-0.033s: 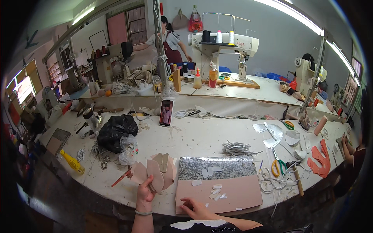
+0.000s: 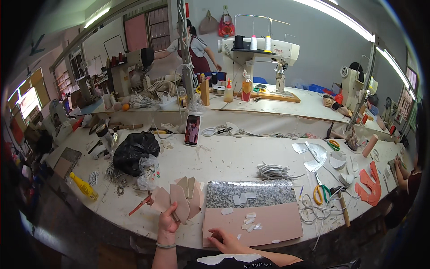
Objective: The person assembles small white decorative pieces by hand, repeatedly picking up individual items and attaching them to a central core. They also use a small tool to mark or adjust the pieces and handle a bundle of silver ribbons. The workspace is cluttered with craft supplies, and a smartphone plays a video in the background.
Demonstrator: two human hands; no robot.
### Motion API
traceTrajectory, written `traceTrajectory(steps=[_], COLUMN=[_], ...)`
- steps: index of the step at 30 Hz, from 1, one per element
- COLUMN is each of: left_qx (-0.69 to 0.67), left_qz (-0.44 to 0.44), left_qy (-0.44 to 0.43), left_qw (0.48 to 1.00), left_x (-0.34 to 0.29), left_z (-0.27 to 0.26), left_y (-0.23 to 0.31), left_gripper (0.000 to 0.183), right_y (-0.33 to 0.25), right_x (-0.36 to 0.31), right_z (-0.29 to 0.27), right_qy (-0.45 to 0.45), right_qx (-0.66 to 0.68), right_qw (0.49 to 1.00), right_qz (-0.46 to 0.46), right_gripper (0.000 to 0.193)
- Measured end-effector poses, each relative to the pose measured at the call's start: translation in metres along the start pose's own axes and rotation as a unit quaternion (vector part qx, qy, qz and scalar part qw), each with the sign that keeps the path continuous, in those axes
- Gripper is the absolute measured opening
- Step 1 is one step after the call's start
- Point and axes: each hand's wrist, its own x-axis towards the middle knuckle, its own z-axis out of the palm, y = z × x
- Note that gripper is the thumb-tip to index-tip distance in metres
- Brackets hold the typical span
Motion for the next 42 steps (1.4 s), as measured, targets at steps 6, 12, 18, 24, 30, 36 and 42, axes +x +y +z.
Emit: traceTrajectory(steps=[6,12,18,24,30,36,42], left_qx=[-0.009,0.013,0.019,0.045,0.08,0.115,0.162], left_qz=[-0.017,-0.009,0.013,0.076,0.18,0.254,0.214], left_qy=[0.002,0.0,0.015,0.027,0.092,0.171,0.273], left_qw=[1.0,1.0,1.0,0.996,0.976,0.945,0.924], left_x=[0.002,-0.001,-0.007,-0.023,-0.044,-0.052,-0.047], left_z=[-0.005,0.003,0.0,0.024,-0.005,-0.061,-0.214], left_y=[-0.003,-0.003,0.007,0.056,0.132,0.225,0.239], left_gripper=[0.043,0.043,0.043,0.045,0.045,0.043,0.042], right_y=[-0.005,-0.009,-0.01,-0.003,-0.006,-0.009,-0.012], right_x=[0.0,0.0,0.002,-0.003,0.002,0.004,0.006], right_z=[-0.002,-0.003,0.001,0.0,0.002,0.005,0.006], right_qy=[-0.001,0.006,-0.001,0.024,0.003,0.022,0.019], right_qx=[-0.009,-0.015,-0.017,-0.041,-0.039,-0.06,-0.059], right_qw=[1.0,1.0,1.0,0.998,0.998,0.996,0.996], right_qz=[0.017,0.022,0.019,0.034,0.039,0.059,0.063], right_gripper=[0.03,0.03,0.029,0.027,0.025,0.023,0.021])
